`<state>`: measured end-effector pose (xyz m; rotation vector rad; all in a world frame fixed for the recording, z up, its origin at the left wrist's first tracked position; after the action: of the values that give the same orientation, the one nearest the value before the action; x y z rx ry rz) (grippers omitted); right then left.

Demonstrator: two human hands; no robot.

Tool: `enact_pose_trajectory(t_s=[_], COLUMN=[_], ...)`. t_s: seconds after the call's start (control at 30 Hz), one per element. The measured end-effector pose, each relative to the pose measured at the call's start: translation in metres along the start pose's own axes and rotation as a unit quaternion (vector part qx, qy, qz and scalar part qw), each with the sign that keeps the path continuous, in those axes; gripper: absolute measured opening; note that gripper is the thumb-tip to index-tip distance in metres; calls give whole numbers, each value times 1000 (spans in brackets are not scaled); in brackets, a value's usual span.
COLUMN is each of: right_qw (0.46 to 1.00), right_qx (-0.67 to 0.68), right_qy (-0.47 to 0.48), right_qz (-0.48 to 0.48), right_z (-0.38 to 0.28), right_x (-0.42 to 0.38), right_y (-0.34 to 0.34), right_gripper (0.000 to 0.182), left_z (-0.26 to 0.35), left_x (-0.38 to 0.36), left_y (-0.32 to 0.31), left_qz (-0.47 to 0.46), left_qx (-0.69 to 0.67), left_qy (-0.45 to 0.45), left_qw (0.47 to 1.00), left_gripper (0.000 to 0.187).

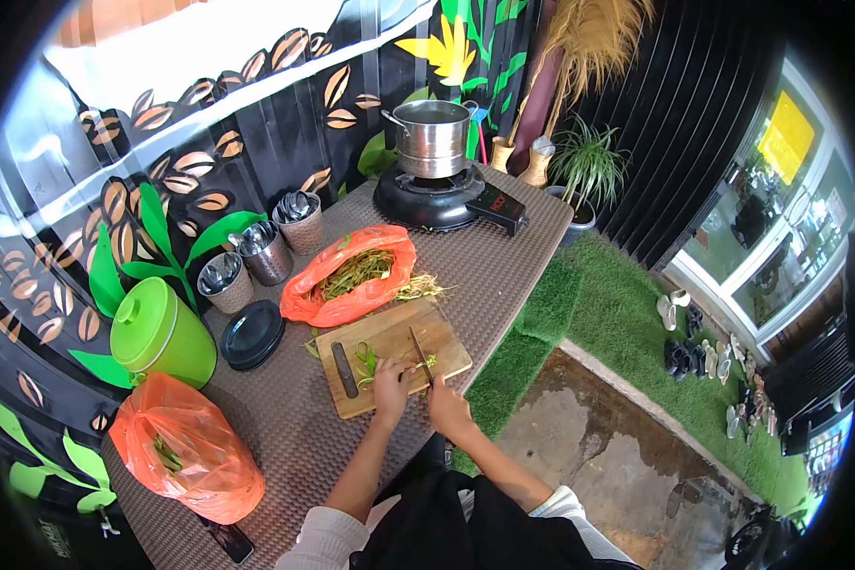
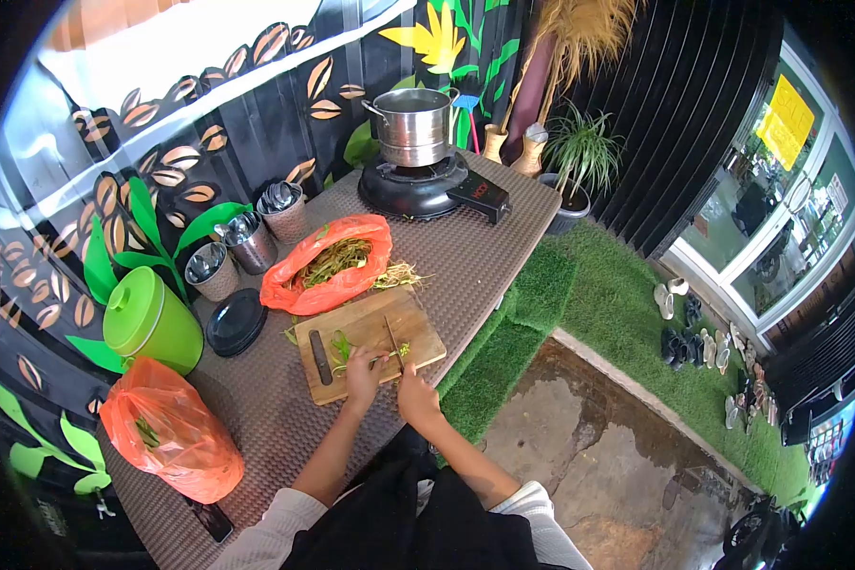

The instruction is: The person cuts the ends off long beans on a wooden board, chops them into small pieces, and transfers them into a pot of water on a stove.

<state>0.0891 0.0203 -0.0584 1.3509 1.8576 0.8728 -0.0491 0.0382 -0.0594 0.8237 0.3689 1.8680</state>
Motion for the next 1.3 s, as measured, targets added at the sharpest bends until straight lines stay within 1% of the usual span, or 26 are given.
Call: enact_pose_trajectory(t_s=[0.1,0.13,0.2,0.23,0.3,0.4,0.53,0.63,0.7,0.73,0.8,0.93,1.0,1.03,1.1,1.13,1.2,1.23,1.3], right_qw=[1000,1000,999,999,999,997,999,999,999,999,1000,1000,1000,1000,999,999,1000,1000,999], right_qx=[0,-1,-6,-7,-42,-78,-23,-7,-27,-27,-12,-11,4,4,-3,-4,-5,-4,34], right_qy=[12,12,44,42,5,18,42,47,17,18,-19,-6,-1,0,-36,-36,-20,-20,20], right_qz=[-26,-26,-19,-20,1,5,26,7,12,12,-5,-8,-24,-24,-7,-9,-21,-21,4], right_z=[3,4,0,0,3,-1,3,4,5,2,2,0,0,-3,-2,-2,-3,0,0], right_x=[6,5,4,3,0,5,28,31,19,18,16,29,28,25,14,17,28,32,37], right_y=[12,17,25,22,11,0,6,5,1,-1,-8,0,2,-1,-6,-7,-9,-9,-2], right_gripper=[38,38,32,32,27,22,25,24,25,25,28,25,30,30,33,33,24,24,26], left_z=[9,11,12,11,9,6,5,6,4,3,2,6,7,8,8,6,4,3,3], left_x=[0,1,1,0,0,0,0,0,0,1,0,-1,0,0,1,1,0,0,0], left_y=[0,-1,-2,-2,-3,-6,-7,-6,-6,-7,-7,-5,-4,-3,-1,-2,-3,-4,-4], left_qz=[-5,7,20,24,28,28,23,22,22,22,20,25,26,32,39,37,35,32,28], left_qx=[13,22,30,24,15,37,37,30,27,28,29,30,27,28,28,23,17,17,17], left_qy=[-13,-29,-44,-46,-49,-50,-55,-52,-46,-46,-45,-53,-53,-54,-53,-49,-45,-42,-41], left_qw=[1000,999,998,998,998,998,998,998,998,998,998,998,998,998,997,998,998,998,999], left_gripper=[10,9,9,9,9,9,10,10,9,9,9,9,9,9,10,10,10,10,10])
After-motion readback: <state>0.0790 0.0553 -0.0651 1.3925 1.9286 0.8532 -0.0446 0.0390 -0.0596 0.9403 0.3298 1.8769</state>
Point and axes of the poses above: each hand's wrist, its own x-axis towards the middle knuckle, its own y-axis out of the back of the hand, z = x × y, the point moved 7 cm from there along x, towards the middle knuckle, and after that the axes turned 6 degrees about x, right-handed, at the moved point
